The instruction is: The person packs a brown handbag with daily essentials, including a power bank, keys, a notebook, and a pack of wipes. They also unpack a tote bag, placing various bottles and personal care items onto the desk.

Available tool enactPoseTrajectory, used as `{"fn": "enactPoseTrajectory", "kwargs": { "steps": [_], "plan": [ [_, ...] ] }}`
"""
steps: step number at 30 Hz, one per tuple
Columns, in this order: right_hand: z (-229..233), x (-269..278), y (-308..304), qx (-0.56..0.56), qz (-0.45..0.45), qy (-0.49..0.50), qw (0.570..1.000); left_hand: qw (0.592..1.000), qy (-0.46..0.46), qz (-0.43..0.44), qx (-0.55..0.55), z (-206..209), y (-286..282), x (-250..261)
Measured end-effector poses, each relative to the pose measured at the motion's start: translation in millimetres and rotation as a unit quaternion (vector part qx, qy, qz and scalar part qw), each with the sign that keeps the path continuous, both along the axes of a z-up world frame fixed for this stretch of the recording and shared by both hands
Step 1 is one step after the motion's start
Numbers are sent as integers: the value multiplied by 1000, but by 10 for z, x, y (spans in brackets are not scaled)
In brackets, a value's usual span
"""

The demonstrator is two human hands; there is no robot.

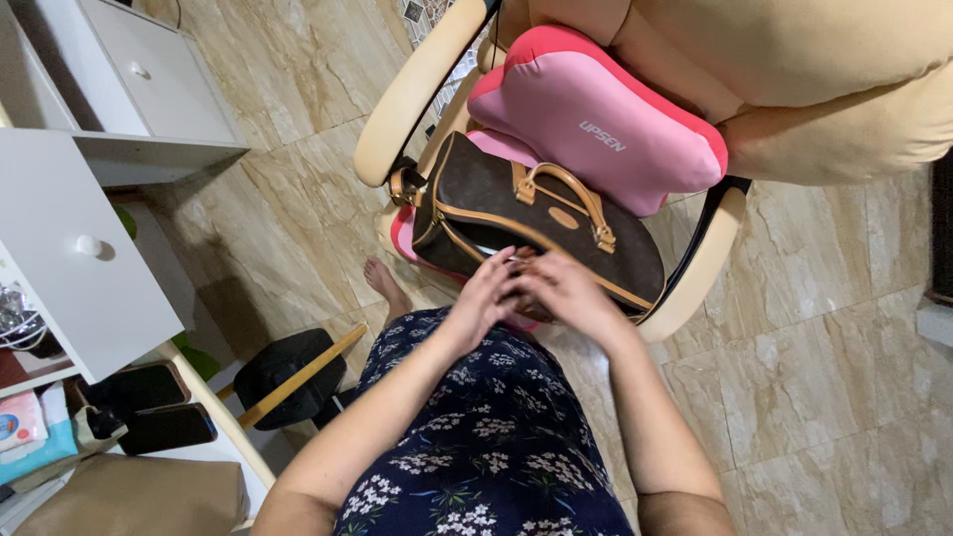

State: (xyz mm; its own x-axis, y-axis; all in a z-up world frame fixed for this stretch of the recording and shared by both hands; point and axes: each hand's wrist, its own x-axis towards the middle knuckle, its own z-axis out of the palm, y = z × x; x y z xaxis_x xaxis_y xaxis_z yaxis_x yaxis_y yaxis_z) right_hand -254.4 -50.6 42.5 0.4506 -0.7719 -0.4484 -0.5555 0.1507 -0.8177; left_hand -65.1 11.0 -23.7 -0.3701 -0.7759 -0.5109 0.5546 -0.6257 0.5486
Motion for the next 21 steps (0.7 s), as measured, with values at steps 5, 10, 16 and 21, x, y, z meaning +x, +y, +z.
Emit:
{"fn": "enactPoseTrajectory", "kwargs": {
  "steps": [5, 10, 16, 21],
  "plan": [
    [584, 627, 56, -5, 129, 58, 990, 952, 243, 58, 178, 6, 3, 293],
    [932, 1156, 1, -187, 145, 7, 972, 931, 274, 168, 172, 81, 13, 822],
    [1316, 1933, -42, -210, 240, -39, 947, 906, 294, 296, 73, 181, 246, 1876],
    [1483, 2673, 105, -206, 325, -33, 922, 871, 235, 431, -5, 394, 676, 3095]
  ]
}}
